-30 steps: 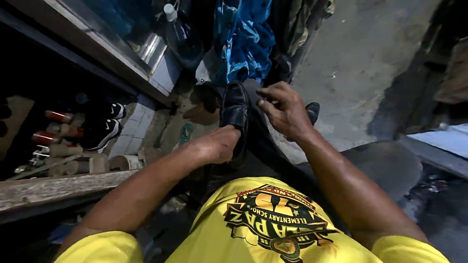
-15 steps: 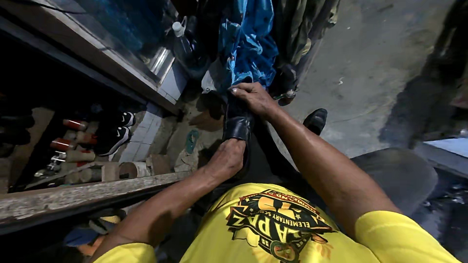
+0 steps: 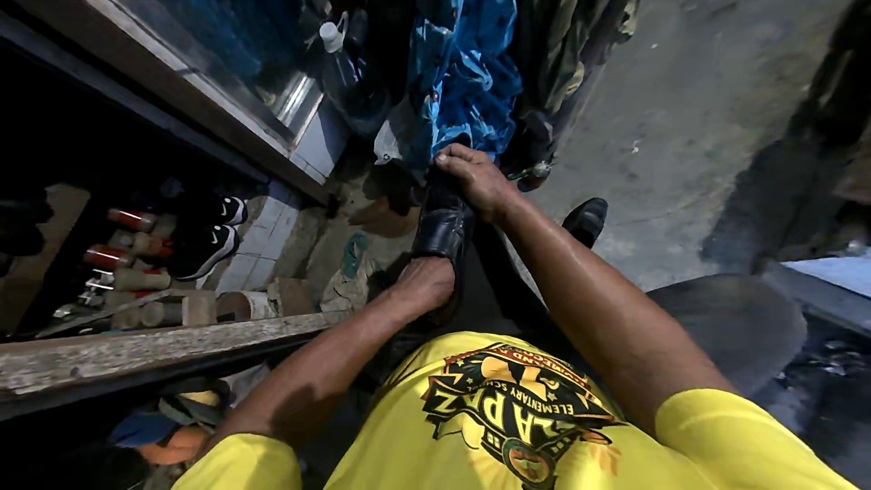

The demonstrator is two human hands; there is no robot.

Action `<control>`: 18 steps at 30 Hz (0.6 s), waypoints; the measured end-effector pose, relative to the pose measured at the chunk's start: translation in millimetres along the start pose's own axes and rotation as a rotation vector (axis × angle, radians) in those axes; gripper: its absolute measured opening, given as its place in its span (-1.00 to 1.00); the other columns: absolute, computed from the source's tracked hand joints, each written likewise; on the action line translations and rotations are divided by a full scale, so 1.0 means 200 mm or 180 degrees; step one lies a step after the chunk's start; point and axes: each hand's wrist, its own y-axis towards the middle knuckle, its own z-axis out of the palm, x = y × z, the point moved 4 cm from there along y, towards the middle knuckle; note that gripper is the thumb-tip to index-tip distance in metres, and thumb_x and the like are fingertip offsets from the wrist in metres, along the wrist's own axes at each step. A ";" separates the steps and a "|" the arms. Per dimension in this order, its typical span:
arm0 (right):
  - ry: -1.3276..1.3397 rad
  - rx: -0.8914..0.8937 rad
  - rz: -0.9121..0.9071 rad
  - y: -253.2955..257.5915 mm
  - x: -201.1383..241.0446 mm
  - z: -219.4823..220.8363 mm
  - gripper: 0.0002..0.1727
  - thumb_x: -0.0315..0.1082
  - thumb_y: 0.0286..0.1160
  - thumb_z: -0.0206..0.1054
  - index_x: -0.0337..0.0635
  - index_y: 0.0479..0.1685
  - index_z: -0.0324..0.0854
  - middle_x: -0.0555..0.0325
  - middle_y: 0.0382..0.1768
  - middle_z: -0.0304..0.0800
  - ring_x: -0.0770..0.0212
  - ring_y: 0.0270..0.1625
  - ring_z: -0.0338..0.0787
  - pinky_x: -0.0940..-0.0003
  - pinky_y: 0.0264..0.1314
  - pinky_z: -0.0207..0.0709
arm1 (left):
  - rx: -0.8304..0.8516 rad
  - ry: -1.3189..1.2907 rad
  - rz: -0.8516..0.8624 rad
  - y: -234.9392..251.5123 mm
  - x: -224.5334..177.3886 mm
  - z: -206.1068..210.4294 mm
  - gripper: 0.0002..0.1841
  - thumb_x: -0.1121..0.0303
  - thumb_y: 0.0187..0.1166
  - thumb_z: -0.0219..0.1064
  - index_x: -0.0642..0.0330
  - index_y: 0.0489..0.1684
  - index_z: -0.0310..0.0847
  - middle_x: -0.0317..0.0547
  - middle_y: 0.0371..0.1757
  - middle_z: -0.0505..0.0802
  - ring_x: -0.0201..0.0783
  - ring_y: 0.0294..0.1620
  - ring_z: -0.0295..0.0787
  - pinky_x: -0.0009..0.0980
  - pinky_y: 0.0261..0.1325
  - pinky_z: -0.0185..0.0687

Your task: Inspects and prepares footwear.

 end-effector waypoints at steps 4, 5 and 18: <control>-0.0015 -0.0079 0.0030 -0.01 -0.01 -0.02 -0.69 -0.18 0.85 0.04 -0.16 0.09 0.62 0.13 -0.15 0.78 0.29 -0.16 0.80 0.31 -0.07 0.72 | -0.0086 -0.0046 -0.0067 0.01 0.00 -0.02 -0.80 0.44 0.65 0.26 0.44 -0.06 0.71 0.33 -0.03 0.82 0.25 0.13 0.77 0.19 0.25 0.60; 0.0001 -0.0099 0.0008 -0.01 -0.01 -0.03 -0.69 -0.18 0.85 0.05 -0.17 0.09 0.63 0.11 -0.15 0.79 0.28 -0.16 0.81 0.29 -0.07 0.74 | -0.0442 -0.0210 -0.0015 0.00 0.01 0.00 -0.79 0.46 0.68 0.22 0.47 0.00 0.68 0.36 0.00 0.81 0.25 0.14 0.77 0.16 0.27 0.61; -0.0149 -0.0136 -0.0012 0.00 -0.01 -0.03 -0.66 -0.15 0.84 0.05 -0.18 0.10 0.64 0.11 -0.14 0.78 0.28 -0.14 0.80 0.25 -0.04 0.73 | -0.0823 -0.0255 0.0416 0.07 0.05 0.06 -0.70 0.48 0.70 0.19 0.56 0.19 0.66 0.46 0.13 0.79 0.32 0.23 0.75 0.19 0.36 0.56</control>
